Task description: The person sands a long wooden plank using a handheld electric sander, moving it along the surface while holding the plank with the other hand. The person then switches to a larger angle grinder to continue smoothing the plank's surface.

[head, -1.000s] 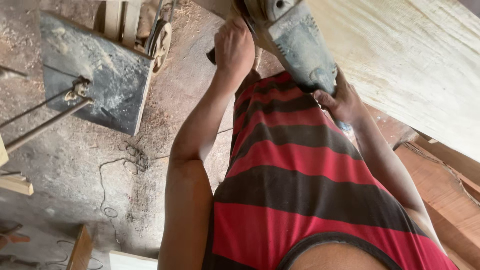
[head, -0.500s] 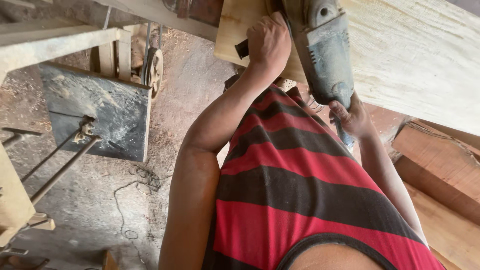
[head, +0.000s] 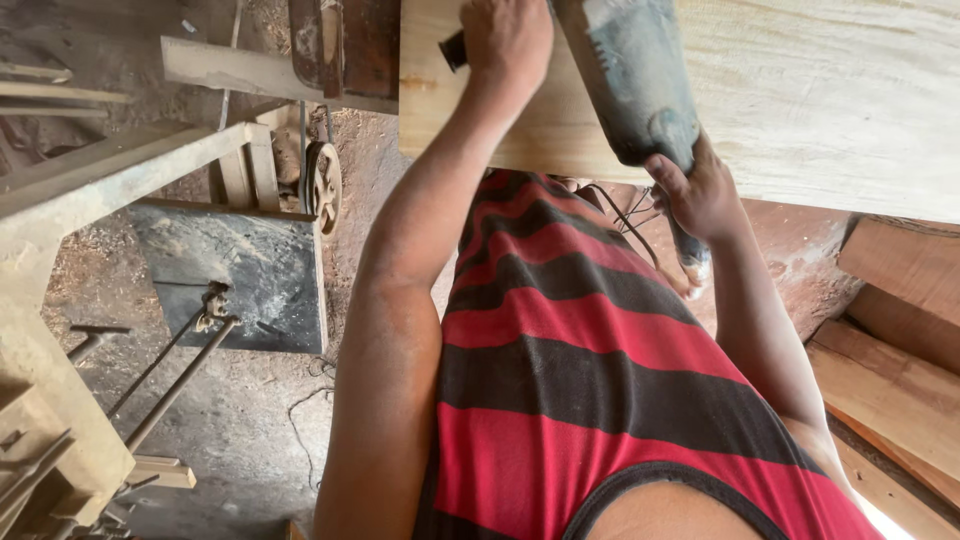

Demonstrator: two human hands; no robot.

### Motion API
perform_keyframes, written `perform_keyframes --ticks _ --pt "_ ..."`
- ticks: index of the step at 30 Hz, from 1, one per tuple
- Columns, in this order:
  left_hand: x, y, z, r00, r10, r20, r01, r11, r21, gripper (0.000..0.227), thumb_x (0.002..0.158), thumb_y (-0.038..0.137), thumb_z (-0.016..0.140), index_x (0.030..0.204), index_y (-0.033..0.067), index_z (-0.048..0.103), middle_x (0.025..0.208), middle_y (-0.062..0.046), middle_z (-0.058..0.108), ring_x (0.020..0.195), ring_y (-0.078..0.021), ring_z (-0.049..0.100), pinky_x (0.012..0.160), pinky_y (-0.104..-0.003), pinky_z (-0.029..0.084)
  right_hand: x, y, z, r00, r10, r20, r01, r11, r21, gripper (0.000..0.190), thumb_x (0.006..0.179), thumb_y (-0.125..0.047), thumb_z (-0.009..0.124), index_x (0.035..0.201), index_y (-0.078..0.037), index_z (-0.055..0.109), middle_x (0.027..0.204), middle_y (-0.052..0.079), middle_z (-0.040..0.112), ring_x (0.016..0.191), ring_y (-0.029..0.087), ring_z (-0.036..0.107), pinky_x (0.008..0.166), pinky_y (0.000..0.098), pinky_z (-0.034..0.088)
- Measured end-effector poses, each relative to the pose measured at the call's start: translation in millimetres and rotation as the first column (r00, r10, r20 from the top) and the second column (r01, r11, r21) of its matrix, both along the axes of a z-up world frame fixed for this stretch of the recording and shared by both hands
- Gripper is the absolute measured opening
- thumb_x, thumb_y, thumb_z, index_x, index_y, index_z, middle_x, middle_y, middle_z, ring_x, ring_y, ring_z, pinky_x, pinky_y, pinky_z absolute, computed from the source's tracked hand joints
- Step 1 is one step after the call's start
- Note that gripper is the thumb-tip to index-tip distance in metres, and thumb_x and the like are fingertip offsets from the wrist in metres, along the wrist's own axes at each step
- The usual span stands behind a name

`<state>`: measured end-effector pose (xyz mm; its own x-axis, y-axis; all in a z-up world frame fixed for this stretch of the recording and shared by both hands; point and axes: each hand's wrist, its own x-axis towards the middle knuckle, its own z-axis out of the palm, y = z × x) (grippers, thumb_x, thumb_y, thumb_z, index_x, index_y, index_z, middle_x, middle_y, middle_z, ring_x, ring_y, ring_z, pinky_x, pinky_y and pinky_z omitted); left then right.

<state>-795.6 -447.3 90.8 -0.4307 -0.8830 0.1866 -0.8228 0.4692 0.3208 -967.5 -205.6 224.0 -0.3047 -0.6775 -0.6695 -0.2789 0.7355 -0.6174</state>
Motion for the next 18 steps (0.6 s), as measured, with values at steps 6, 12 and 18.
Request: perform_keyframes --ticks 6,12,18 --pt "-15 50 27 0.969 -0.021 0.247 0.01 0.999 0.047 0.006 0.085 0.012 0.06 0.084 0.0069 0.061 0.069 -0.013 0.063 0.063 -0.0268 0.063 0.055 -0.046 0.047 -1 45 0 0.996 -0.082 0.027 0.08 0.994 0.074 0.083 0.096 -0.056 0.065 0.147 0.006 0.043 0.086 0.015 0.068 0.073 0.019 0.068 0.062 0.036 0.057" --pt "29 44 34 0.968 0.011 0.25 -0.031 0.997 0.076 0.006 0.087 0.011 0.059 0.082 0.0075 0.059 0.069 -0.013 0.064 0.061 -0.0264 0.064 0.054 -0.045 0.049 12 31 -16 0.995 0.094 0.028 -0.093 0.995 -0.022 0.075 0.1 -0.052 0.067 0.144 0.006 0.049 0.096 0.018 0.073 0.08 0.021 0.071 0.073 0.0369 0.056" --pt "82 -19 13 0.963 0.125 0.239 -0.117 0.992 -0.049 0.011 0.09 0.012 0.057 0.082 0.0049 0.062 0.071 -0.017 0.067 0.06 -0.0274 0.066 0.052 -0.045 0.053 36 -51 -14 0.977 0.212 -0.037 -0.213 0.976 -0.033 0.081 0.099 -0.053 0.069 0.15 0.005 0.043 0.093 0.02 0.074 0.077 0.024 0.076 0.072 0.0389 0.06"
